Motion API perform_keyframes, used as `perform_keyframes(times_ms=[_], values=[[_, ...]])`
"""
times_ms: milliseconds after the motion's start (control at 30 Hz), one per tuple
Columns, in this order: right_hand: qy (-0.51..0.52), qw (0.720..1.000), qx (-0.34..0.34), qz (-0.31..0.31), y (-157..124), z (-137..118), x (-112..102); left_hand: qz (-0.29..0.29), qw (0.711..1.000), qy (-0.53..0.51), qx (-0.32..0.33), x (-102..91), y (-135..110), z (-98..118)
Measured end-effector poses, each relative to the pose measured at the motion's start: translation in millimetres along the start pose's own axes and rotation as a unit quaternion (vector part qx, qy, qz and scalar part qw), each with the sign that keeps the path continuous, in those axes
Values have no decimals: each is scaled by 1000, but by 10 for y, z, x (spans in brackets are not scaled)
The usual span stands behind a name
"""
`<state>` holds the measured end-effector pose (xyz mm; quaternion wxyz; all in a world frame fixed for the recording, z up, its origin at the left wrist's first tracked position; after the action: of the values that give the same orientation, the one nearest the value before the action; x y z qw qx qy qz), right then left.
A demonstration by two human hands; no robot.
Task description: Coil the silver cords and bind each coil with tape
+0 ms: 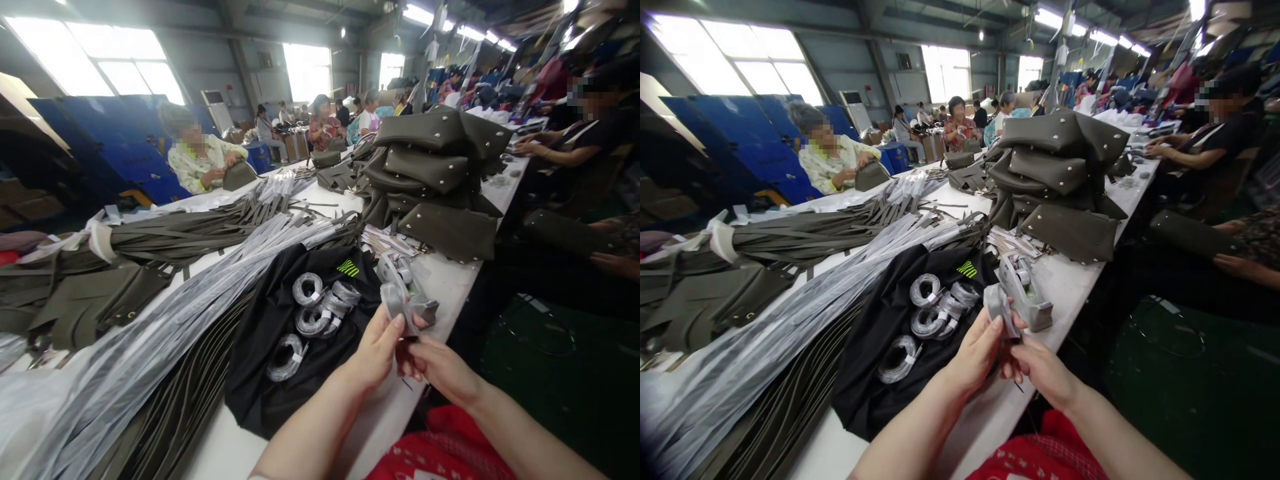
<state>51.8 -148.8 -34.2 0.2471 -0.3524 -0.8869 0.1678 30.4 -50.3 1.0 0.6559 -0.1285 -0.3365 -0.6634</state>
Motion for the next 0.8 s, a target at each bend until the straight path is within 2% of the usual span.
perform_keyframes(times_ms=[67,300,333,467,533,567,633,700,733,767,800], values=[[37,999,2,-2,-19,-38,-58,-26,1000,7,-12,22,-28,-64],[145,988,1,-48,-145,-131,-59,-7,1000,-13,4,88,-50,-119],[156,987,-1,-30,-142,-129,-69,-14,1000,-10,8,117,-60,-127],[160,979,-52,111,-123,-116,-203,-32,997,37,62,183,-67,-149],[141,977,-78,140,-141,-127,-292,-35,996,58,57,140,-32,-178],[126,976,-93,153,-168,-146,-355,-17,997,66,48,77,-2,-185],[51,972,-120,197,-268,-216,-509,72,992,95,42,-132,66,-159],[-103,958,-122,238,-392,-306,-613,153,974,161,46,-332,107,-89],[-192,944,-106,245,-444,-337,-626,151,966,206,47,-375,123,-54],[-278,928,-82,235,-483,-352,-609,113,959,254,48,-366,138,-29],[-350,910,-59,213,-514,-356,-569,50,952,299,47,-314,143,-19]])
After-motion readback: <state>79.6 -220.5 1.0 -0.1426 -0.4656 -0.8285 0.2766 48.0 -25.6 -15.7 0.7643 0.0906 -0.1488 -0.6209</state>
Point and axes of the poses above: each hand's wrist, its own y-axis towards the middle knuckle, its own x-axis out of the palm, z = x × y, the point moved 5 cm from there along y, towards the middle knuckle, and after that the axes turned 15 degrees about x, right-handed, at the moved point
